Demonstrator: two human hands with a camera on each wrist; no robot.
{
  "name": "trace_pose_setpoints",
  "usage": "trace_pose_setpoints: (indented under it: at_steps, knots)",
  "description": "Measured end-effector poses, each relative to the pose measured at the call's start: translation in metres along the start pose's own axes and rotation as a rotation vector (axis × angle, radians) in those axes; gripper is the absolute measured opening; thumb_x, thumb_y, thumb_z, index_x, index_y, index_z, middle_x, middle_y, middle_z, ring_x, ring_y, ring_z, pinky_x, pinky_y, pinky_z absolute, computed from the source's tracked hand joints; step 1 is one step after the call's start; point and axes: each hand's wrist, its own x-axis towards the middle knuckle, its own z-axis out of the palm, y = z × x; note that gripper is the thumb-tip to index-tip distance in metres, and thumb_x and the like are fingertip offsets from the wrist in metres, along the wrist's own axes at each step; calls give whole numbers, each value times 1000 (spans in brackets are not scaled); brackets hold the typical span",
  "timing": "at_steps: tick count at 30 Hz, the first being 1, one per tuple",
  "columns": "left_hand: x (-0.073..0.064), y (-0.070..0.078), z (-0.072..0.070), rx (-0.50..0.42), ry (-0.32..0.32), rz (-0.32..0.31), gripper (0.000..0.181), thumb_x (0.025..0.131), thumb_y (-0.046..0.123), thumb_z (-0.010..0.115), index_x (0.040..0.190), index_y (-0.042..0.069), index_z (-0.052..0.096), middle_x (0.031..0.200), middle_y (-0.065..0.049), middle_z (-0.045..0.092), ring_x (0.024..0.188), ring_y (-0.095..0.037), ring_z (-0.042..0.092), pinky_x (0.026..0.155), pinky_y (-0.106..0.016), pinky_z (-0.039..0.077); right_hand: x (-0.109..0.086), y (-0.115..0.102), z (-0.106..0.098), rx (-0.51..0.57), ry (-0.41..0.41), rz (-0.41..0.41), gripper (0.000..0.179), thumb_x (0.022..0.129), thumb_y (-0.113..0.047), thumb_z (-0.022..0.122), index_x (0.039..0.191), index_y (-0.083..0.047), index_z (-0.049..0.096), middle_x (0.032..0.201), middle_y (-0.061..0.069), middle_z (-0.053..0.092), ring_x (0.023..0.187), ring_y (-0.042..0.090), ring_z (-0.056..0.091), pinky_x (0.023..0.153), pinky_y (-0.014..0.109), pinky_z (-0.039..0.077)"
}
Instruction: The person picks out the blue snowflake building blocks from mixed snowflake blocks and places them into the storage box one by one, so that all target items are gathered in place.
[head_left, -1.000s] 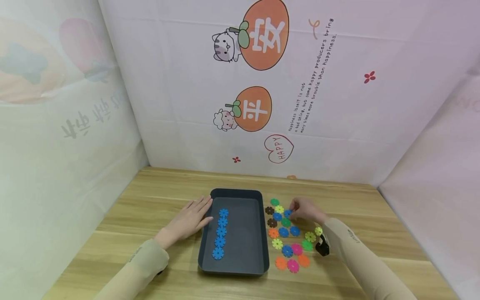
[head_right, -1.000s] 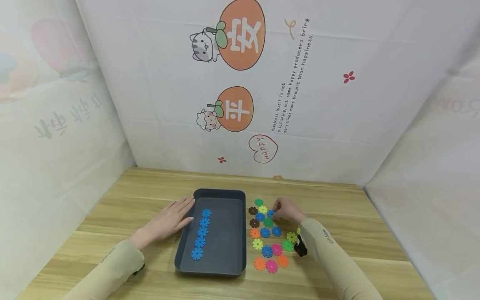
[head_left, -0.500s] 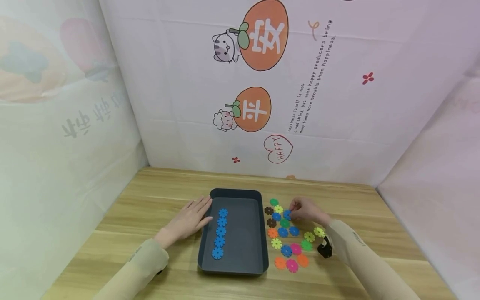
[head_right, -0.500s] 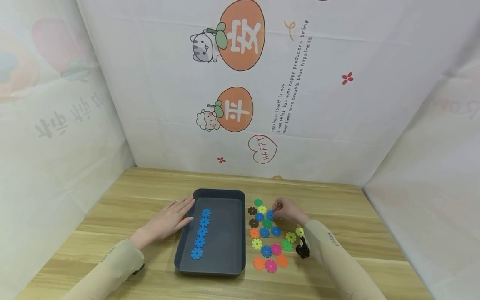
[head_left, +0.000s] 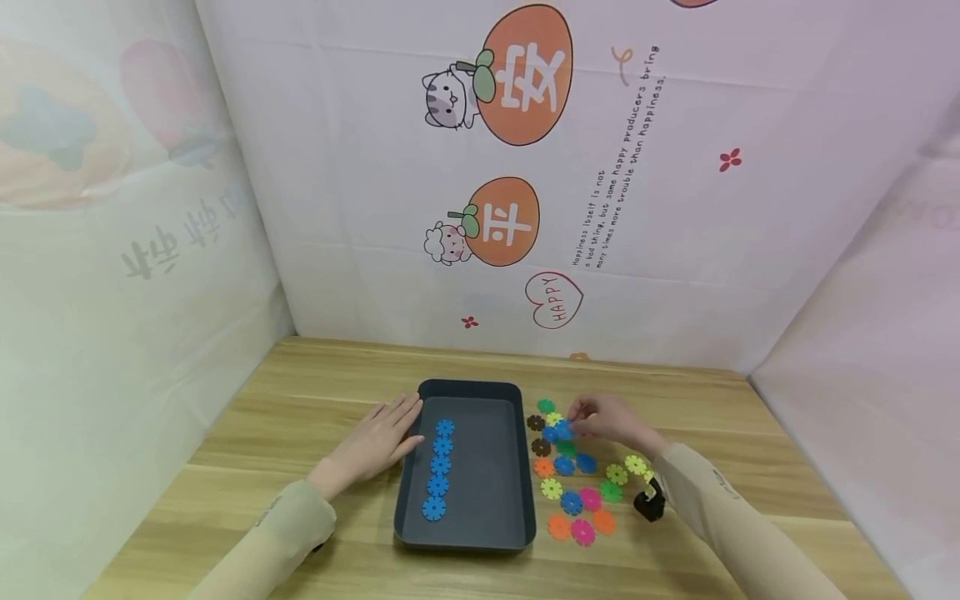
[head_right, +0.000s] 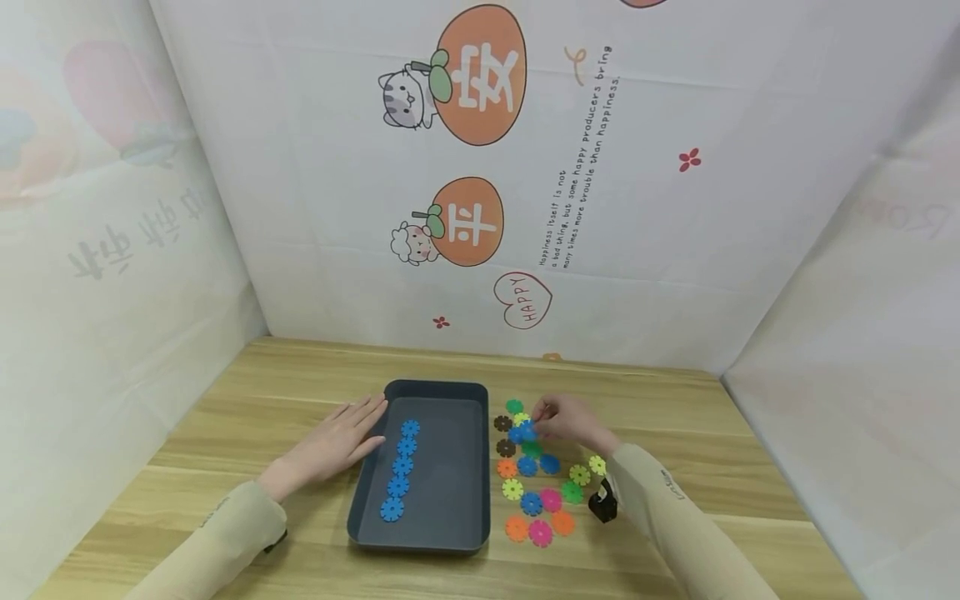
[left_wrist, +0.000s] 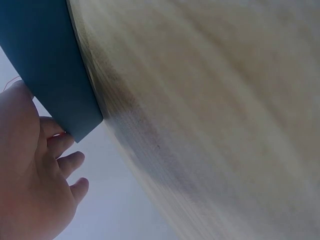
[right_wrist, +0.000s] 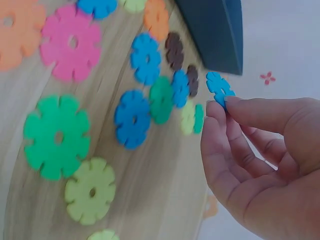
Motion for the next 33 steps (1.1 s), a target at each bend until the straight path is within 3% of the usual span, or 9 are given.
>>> trace_pose_setpoints:
  at_steps: [12,20,27,33]
  knots:
    - [0,1,1,3,0,0,65,105,42,44,155,3,31,163,-15,30,150,-36,30,121,-57,28,-5,-31,11,11,-63,-107,12,93,-9,66,100,1,64,94,15,69,81,25,70,76,43,62]
    - [-1,1,1,-5,15,2,65,105,41,45,154,2,32,162,-16,31,149,-38,32,120,-58,29,-5,-44,24,63,-118,-150,11,93,-7,67,99,1,64,94,15,68,87,40,70,77,47,62]
    - [-1,1,0,-8,11,0,64,105,41,45,154,3,32,162,-15,31,149,-37,32,120,-58,29,-8,-60,39,52,-186,-211,9,93,-6,67,97,1,64,91,15,69,80,30,73,73,42,63]
    - [0,0,1,-12,8,1,65,105,43,44,155,4,31,163,-14,29,150,-36,30,121,-57,28,-10,-70,54,57,-237,-212,8,92,-5,68,96,0,64,91,14,68,79,24,71,76,49,61]
